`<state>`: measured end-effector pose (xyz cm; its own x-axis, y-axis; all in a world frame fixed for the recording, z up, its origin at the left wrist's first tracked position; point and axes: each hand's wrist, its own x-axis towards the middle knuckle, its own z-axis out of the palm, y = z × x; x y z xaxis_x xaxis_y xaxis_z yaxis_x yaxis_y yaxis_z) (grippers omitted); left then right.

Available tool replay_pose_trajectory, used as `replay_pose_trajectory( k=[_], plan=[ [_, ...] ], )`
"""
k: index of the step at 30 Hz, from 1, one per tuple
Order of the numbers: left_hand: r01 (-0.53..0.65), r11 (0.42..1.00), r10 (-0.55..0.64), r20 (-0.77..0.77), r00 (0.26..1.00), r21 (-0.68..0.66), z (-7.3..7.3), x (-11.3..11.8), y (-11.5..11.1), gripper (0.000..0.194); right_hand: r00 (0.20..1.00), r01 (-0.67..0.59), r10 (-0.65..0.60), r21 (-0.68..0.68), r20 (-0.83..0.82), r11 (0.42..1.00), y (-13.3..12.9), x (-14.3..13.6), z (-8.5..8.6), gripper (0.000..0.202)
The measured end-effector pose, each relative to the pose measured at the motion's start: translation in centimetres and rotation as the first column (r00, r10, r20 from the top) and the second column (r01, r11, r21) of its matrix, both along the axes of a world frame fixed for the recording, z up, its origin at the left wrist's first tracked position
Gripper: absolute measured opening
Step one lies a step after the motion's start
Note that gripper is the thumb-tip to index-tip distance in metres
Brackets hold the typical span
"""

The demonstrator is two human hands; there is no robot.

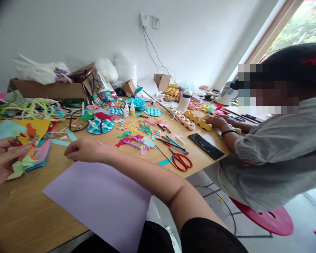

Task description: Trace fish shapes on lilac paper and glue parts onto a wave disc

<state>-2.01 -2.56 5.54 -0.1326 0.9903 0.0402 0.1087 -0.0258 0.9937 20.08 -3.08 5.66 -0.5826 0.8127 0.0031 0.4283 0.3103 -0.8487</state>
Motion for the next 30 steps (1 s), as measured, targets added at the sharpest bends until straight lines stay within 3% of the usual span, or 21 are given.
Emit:
replay_pose_trajectory(
  k=[2,3,7,11,13,15,18,22,25,27,30],
  plan=[
    [0.047,0.995,-0.045,0.024,0.999,-0.091,-0.3,2.1,-0.2,0.038,0.992,-0.002,-0.019,0.170,0.121,0.985,-2.5,3.0,0.0,0.011],
    [0.064,0.989,-0.060,0.039,0.997,-0.130,-0.4,3.1,-0.3,0.043,0.988,0.020,-0.049,0.191,0.147,0.981,-3.7,4.3,-0.1,0.012],
    [0.219,0.947,-0.194,0.124,0.973,-0.236,-1.4,6.9,-1.2,0.050,0.968,0.245,-0.249,0.085,0.030,0.966,-7.3,7.4,-0.9,0.010],
    [0.454,0.856,-0.406,0.223,0.886,-0.247,-2.1,10.7,-2.5,0.045,0.906,0.392,-0.397,-0.057,-0.151,0.918,-8.2,8.3,-2.0,0.020],
    [0.530,0.815,-0.474,0.255,0.843,-0.236,-2.2,12.3,-3.0,0.041,0.898,0.425,-0.421,0.002,-0.132,0.905,-8.4,8.8,-2.2,0.021],
    [0.572,0.785,-0.517,0.259,0.816,-0.238,-2.3,13.3,-3.3,0.038,0.879,0.471,-0.476,0.166,-0.008,0.867,-8.7,10.0,-2.3,0.015],
    [0.573,0.778,-0.526,0.232,0.818,-0.258,-2.9,13.4,-3.0,0.040,0.714,0.537,-0.658,0.417,0.239,0.734,-9.8,13.1,-2.7,0.012],
    [0.548,0.771,-0.506,0.211,0.836,-0.324,-4.1,12.3,-2.1,0.046,0.385,0.654,-0.817,0.498,0.429,0.570,-12.0,18.5,-4.2,0.015],
    [0.533,0.765,-0.495,0.200,0.846,-0.362,-5.0,11.9,-1.6,0.047,0.180,0.711,-0.825,0.509,0.536,0.486,-13.7,21.7,-5.2,0.020],
    [0.535,0.762,-0.502,0.190,0.844,-0.365,-5.4,12.1,-1.6,0.045,0.120,0.736,-0.795,0.484,0.595,0.473,-14.4,23.1,-5.7,0.020],
    [0.561,0.753,-0.537,0.172,0.826,-0.343,-5.9,12.8,-1.8,0.042,0.127,0.743,-0.758,0.445,0.640,0.500,-14.7,24.1,-6.0,0.017]
  ],
)
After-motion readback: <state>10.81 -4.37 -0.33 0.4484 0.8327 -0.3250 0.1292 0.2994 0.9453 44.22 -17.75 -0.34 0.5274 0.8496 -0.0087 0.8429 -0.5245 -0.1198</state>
